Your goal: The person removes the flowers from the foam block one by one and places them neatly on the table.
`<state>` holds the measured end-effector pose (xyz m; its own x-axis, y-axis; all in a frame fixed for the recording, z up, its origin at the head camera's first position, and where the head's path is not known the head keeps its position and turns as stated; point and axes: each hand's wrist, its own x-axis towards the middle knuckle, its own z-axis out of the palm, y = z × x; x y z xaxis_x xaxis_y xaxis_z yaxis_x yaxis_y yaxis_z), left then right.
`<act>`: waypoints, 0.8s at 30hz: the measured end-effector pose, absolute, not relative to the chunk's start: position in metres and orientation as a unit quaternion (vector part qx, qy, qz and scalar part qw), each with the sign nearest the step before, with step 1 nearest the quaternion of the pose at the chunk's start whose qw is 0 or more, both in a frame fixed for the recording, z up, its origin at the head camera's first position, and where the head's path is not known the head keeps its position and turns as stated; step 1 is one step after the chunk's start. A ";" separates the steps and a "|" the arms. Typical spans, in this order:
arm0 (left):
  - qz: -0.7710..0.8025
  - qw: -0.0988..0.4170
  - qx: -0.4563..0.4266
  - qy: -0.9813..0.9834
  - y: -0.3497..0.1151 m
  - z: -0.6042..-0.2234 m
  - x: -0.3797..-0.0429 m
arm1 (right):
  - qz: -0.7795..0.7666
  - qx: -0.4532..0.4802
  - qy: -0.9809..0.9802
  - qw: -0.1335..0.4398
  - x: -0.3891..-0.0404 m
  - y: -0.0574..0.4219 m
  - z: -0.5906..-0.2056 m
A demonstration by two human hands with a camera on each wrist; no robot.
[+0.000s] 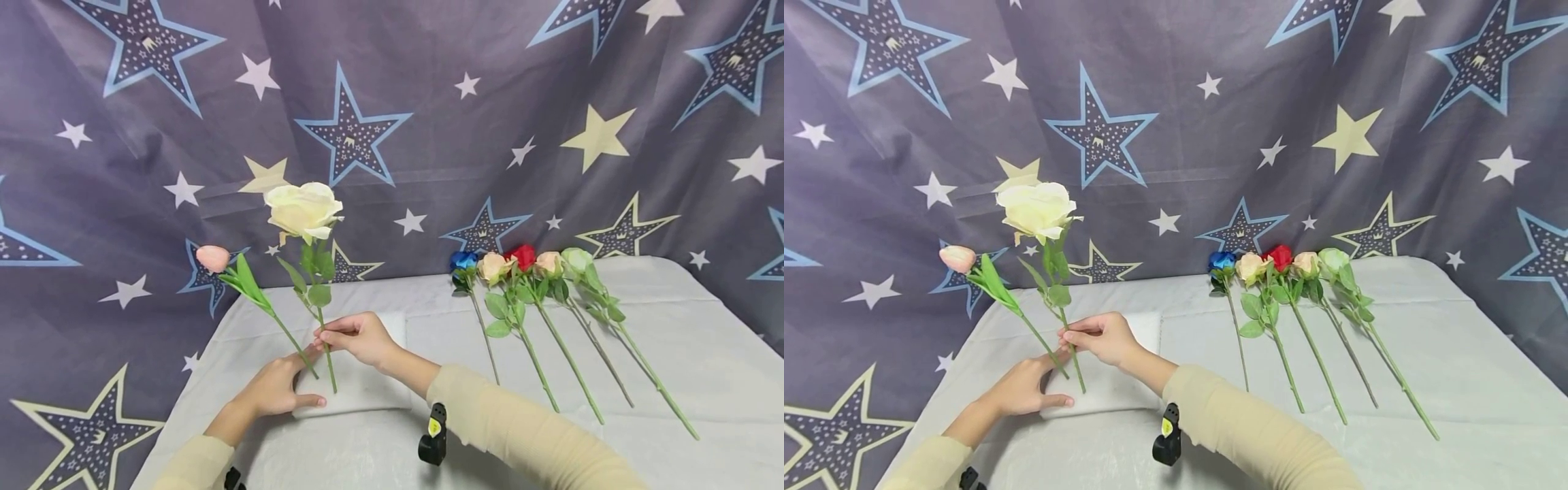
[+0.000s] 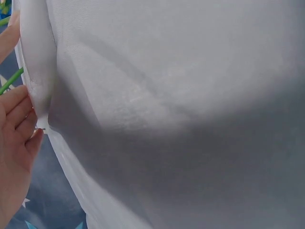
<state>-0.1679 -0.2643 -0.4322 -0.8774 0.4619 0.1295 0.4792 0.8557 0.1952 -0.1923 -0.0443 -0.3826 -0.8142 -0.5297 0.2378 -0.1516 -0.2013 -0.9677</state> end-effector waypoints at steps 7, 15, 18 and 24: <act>-0.109 0.032 -0.241 -0.964 -0.263 -0.432 -0.167 | -0.736 -0.257 0.615 0.119 -0.194 -0.046 -0.387; -0.111 0.024 -0.238 -0.964 -0.262 -0.431 -0.166 | -0.743 -0.244 0.616 0.095 -0.194 -0.047 -0.390; -0.113 0.025 -0.238 -0.964 -0.262 -0.432 -0.166 | -0.747 -0.224 0.621 0.081 -0.193 -0.048 -0.390; -0.118 0.024 -0.238 -0.964 -0.263 -0.431 -0.167 | -0.749 -0.206 0.627 0.057 -0.193 -0.048 -0.389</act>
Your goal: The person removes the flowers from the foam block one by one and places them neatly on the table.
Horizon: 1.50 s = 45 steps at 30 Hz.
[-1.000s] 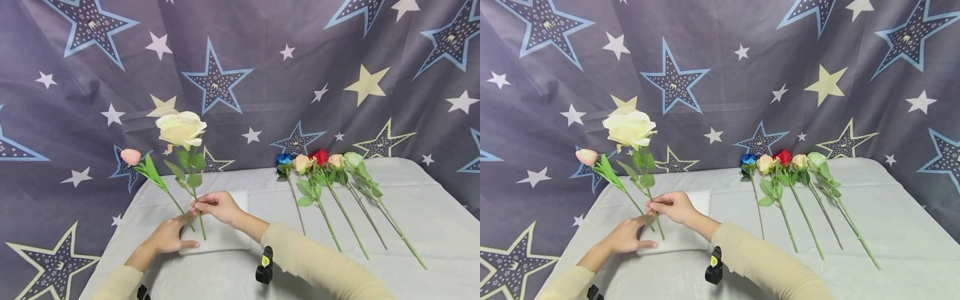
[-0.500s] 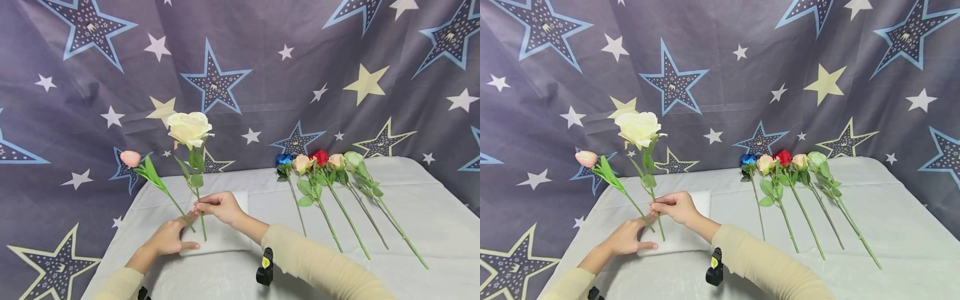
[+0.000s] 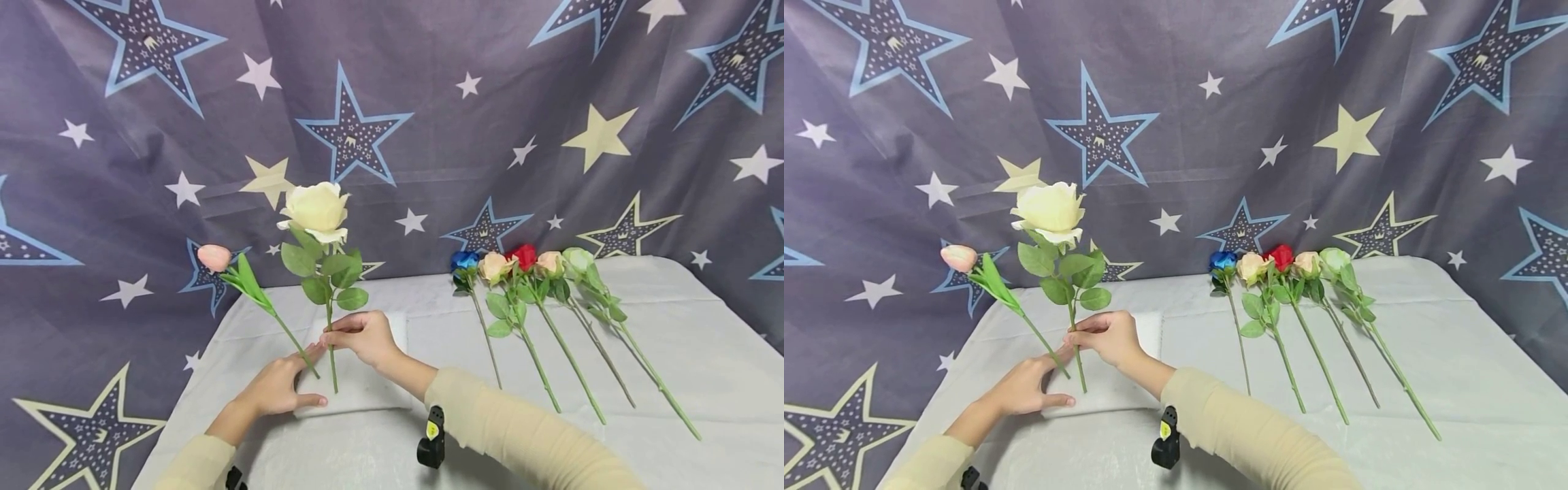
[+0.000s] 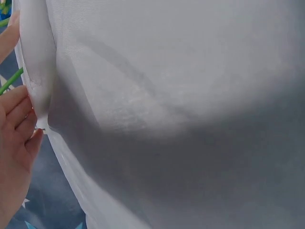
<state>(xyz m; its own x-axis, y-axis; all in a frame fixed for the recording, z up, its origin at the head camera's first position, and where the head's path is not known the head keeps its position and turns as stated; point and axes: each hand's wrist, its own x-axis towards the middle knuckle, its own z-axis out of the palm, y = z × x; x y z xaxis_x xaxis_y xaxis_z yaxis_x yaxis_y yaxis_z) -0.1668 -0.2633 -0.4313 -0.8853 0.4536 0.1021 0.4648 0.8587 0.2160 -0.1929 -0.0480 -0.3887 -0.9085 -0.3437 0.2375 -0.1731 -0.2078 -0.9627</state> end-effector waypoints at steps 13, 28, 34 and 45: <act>-0.113 0.028 -0.246 -0.962 -0.264 -0.427 -0.170 | -0.761 -0.155 0.627 0.065 -0.193 -0.044 -0.380; -0.115 0.024 -0.248 -0.962 -0.265 -0.426 -0.174 | -0.719 -0.218 0.649 0.116 -0.203 -0.031 -0.394; -0.119 0.029 -0.249 -0.961 -0.265 -0.427 -0.173 | -0.694 -0.251 0.660 0.143 -0.208 -0.024 -0.392; -0.121 0.028 -0.252 -0.960 -0.263 -0.434 -0.172 | -0.686 -0.203 0.675 0.178 -0.210 -0.009 -0.396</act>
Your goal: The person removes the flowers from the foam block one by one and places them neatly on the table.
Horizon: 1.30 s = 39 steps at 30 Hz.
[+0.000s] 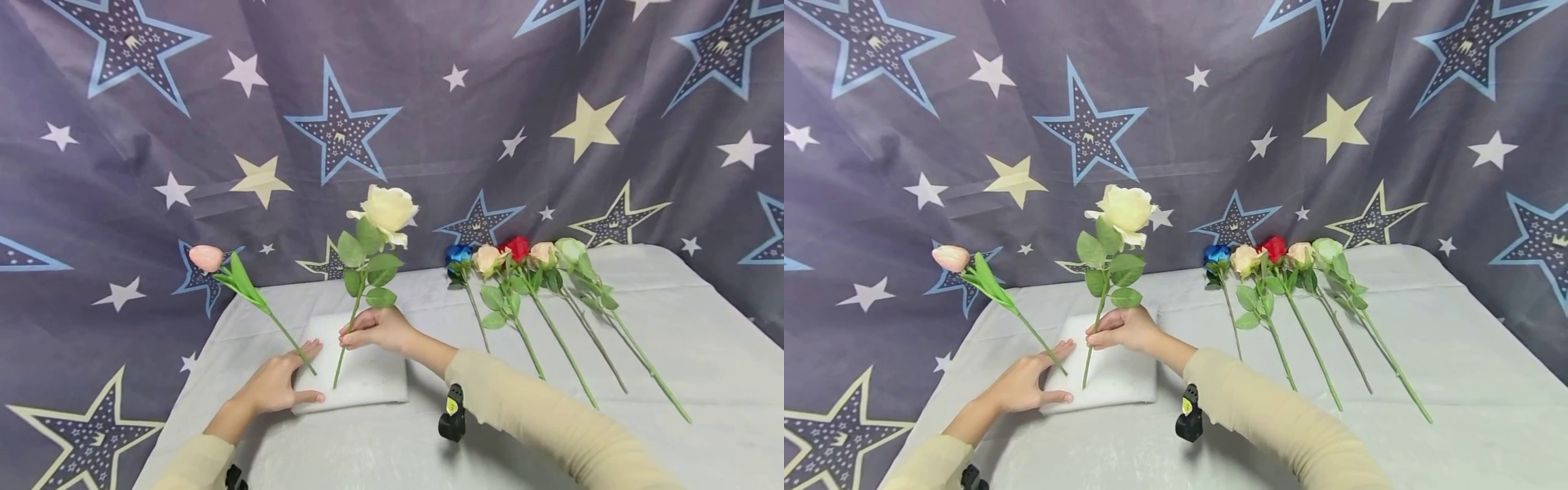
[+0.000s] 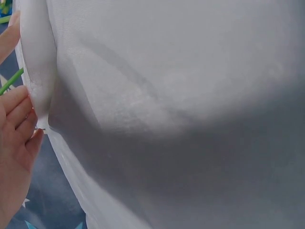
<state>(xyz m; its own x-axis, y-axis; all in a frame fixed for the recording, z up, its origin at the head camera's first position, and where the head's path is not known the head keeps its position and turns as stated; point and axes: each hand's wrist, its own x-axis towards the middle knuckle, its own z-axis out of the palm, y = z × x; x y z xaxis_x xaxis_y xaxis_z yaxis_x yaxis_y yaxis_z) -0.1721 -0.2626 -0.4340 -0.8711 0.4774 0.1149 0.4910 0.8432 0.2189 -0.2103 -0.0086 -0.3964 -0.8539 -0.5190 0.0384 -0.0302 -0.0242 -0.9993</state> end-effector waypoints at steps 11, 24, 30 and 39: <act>-0.114 0.026 -0.251 -0.961 -0.264 -0.435 -0.171 | -0.717 -0.231 0.641 0.149 -0.201 -0.013 -0.395; -0.126 0.027 -0.256 -0.958 -0.263 -0.432 -0.170 | -0.716 -0.221 0.653 0.108 -0.197 -0.015 -0.396; -0.120 0.019 -0.253 -0.960 -0.261 -0.429 -0.171 | -0.719 -0.219 0.655 0.080 -0.196 -0.012 -0.387; -0.119 0.021 -0.256 -0.959 -0.261 -0.429 -0.170 | -0.765 -0.170 0.618 0.056 -0.202 0.015 -0.363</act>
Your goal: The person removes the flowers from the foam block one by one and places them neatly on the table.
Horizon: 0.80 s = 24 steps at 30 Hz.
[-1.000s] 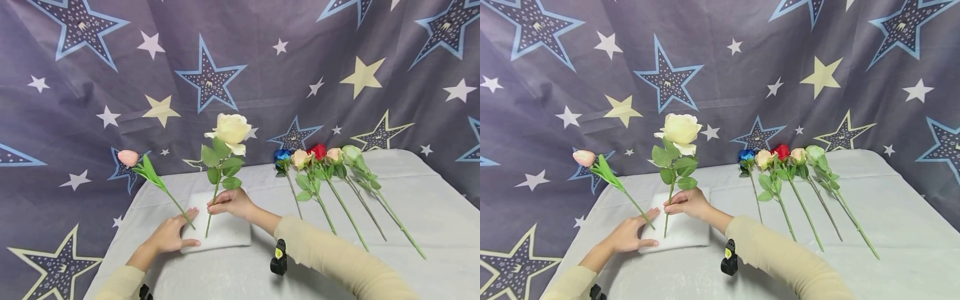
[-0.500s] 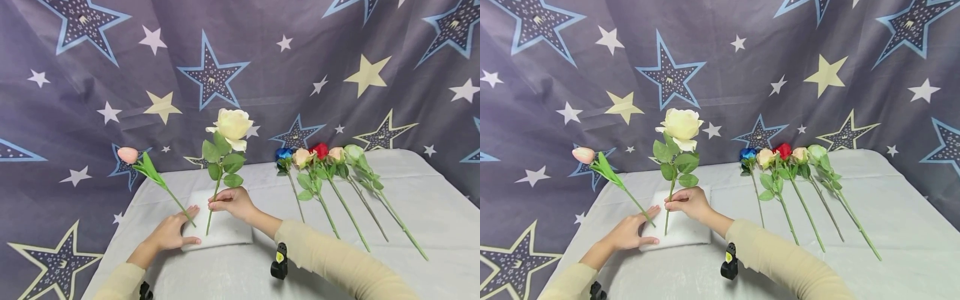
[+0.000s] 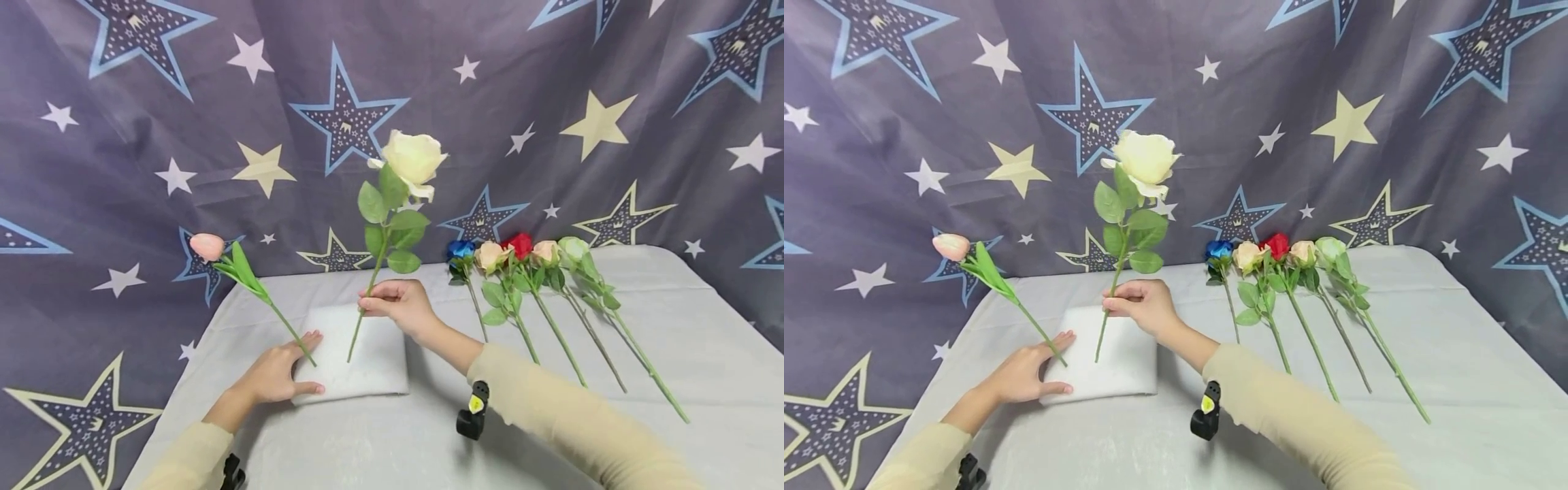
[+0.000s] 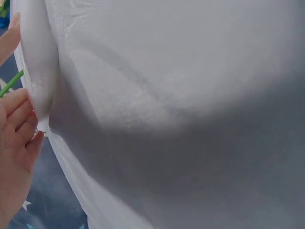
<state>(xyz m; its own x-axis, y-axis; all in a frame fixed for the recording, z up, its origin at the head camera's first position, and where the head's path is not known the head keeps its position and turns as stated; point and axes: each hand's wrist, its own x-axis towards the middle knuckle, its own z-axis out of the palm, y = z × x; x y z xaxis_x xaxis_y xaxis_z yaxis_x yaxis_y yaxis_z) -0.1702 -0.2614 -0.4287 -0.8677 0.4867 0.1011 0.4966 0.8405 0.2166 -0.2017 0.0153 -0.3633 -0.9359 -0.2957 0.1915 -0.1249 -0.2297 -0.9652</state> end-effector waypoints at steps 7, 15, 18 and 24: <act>-0.115 0.019 -0.256 -0.960 -0.262 -0.430 -0.167 | -0.754 -0.124 0.640 0.080 -0.205 0.055 -0.378; -0.118 0.023 -0.251 -0.961 -0.263 -0.432 -0.167 | -0.692 -0.103 0.704 0.121 -0.201 0.095 -0.394; -0.117 0.025 -0.251 -0.961 -0.264 -0.431 -0.167 | -0.682 -0.086 0.713 0.143 -0.198 0.105 -0.400; -0.120 0.024 -0.250 -0.961 -0.264 -0.430 -0.166 | -0.663 -0.061 0.727 0.167 -0.193 0.122 -0.408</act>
<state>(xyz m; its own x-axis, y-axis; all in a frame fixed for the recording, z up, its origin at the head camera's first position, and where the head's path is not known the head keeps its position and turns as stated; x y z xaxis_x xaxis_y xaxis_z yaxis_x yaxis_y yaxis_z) -0.1662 -0.2635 -0.4304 -0.8742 0.4739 0.1057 0.4854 0.8466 0.2182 -0.1927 0.1218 -0.4081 -0.9370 -0.3100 -0.1610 0.1317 0.1133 -0.9848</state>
